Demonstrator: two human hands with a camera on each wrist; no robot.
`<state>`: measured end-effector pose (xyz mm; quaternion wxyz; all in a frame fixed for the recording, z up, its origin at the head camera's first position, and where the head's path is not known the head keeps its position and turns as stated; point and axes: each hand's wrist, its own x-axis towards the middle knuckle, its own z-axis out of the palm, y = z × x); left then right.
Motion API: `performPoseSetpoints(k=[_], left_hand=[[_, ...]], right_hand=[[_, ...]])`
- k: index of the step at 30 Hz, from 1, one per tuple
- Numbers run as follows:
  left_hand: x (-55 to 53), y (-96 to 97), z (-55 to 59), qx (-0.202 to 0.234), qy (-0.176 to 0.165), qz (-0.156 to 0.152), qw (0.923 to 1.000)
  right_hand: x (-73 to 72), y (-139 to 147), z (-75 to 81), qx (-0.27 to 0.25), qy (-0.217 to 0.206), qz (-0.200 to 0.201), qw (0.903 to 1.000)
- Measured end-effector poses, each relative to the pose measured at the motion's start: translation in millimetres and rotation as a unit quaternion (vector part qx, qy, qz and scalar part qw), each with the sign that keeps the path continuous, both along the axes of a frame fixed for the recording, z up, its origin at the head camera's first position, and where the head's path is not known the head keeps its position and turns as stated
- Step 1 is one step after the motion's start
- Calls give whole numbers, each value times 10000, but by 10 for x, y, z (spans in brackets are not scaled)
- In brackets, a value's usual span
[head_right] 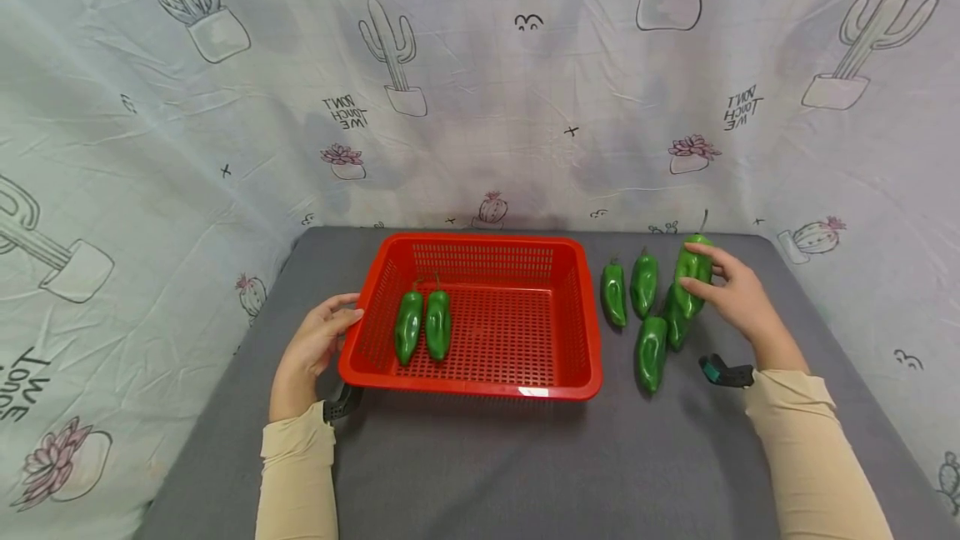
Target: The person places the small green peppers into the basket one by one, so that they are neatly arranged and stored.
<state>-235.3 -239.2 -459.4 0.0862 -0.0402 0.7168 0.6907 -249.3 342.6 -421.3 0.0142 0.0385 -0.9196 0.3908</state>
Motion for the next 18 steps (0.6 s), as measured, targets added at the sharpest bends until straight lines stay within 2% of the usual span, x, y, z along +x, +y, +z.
performPoseSetpoints(k=[10,18], left_hand=[[11,-4,8,57,14,-82,9999],[7,-4,10,73,18,-55,10000]], right_hand=[[14,-281,221,-349,55,211,9992],[-38,-582,334,-790,219,671,9944]])
